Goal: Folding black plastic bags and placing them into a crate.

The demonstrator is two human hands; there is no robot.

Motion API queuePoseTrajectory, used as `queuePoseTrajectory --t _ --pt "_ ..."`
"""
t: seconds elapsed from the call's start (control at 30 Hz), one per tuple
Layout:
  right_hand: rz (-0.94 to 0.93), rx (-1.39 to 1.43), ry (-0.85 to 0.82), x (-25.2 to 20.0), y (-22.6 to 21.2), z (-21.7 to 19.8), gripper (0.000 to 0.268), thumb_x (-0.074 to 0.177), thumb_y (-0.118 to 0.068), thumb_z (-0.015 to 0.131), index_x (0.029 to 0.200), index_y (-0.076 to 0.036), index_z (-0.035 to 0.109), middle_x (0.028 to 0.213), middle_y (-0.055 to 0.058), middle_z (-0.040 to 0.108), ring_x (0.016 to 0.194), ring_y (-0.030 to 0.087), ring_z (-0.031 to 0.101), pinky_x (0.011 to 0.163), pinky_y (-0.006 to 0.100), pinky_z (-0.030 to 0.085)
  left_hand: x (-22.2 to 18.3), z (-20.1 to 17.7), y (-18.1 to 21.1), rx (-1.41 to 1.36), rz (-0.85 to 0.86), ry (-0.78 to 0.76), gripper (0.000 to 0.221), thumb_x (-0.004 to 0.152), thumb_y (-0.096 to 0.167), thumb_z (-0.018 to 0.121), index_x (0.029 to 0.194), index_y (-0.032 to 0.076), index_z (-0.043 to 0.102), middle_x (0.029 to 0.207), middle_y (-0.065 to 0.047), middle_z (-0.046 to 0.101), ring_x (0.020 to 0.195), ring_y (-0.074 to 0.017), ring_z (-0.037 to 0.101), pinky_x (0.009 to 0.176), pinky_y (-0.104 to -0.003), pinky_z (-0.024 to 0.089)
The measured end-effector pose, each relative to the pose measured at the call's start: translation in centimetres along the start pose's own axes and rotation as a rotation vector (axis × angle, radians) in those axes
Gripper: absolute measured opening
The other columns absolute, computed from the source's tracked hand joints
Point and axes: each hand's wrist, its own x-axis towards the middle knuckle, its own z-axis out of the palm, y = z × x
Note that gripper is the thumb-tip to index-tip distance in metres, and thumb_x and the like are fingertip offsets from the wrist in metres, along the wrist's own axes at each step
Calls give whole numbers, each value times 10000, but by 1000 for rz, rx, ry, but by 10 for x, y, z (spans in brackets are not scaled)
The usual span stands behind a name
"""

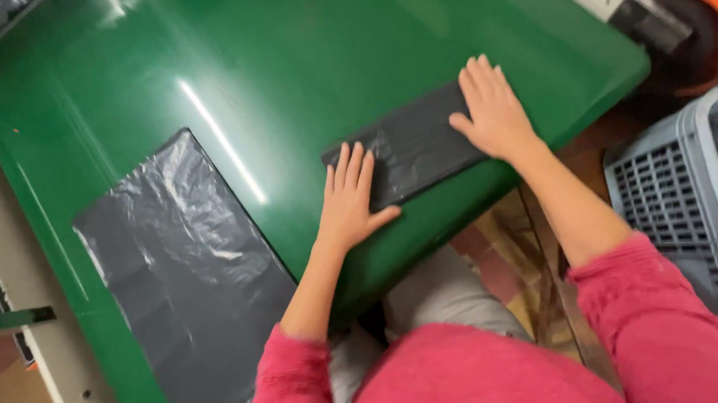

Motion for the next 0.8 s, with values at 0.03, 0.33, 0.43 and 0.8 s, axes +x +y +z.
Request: queuePoseTrajectory --t 0.03,0.33,0.43,0.8 --pt "-13 -12 11 0 -26 -18 782 975 -376 734 1520 105 445 1607 310 384 1525 464 293 1251 559 230 -1 1 -6 2 6 21 1054 733 577 764 1512 -28 394 1620 -217 273 1522 -415 175 1179 -626 200" --pt "-240 497 -219 -107 -122 -5 481 809 -102 733 1274 -23 641 1381 189 644 1275 361 615 1177 488 420 21 -5 16 -64 238 -490 289 968 411 682 963 128 742 978 -64 747 930 -287 709 813 -415 552" --pt "0 852 -258 -137 -100 21 385 852 -7 618 1230 4 690 1306 143 728 1296 349 661 1213 488 405 58 35 -32 -818 -42 -619 444 951 493 546 981 112 772 952 -37 750 888 -202 708 784 -349 560" --pt "1140 2015 51 -102 -58 10 408 1050 -199 499 1421 -30 510 1474 113 597 1335 263 597 1165 434 443 85 75 -11 -210 -268 31 386 867 493 715 908 111 672 804 -158 732 756 -382 705 659 -495 538"
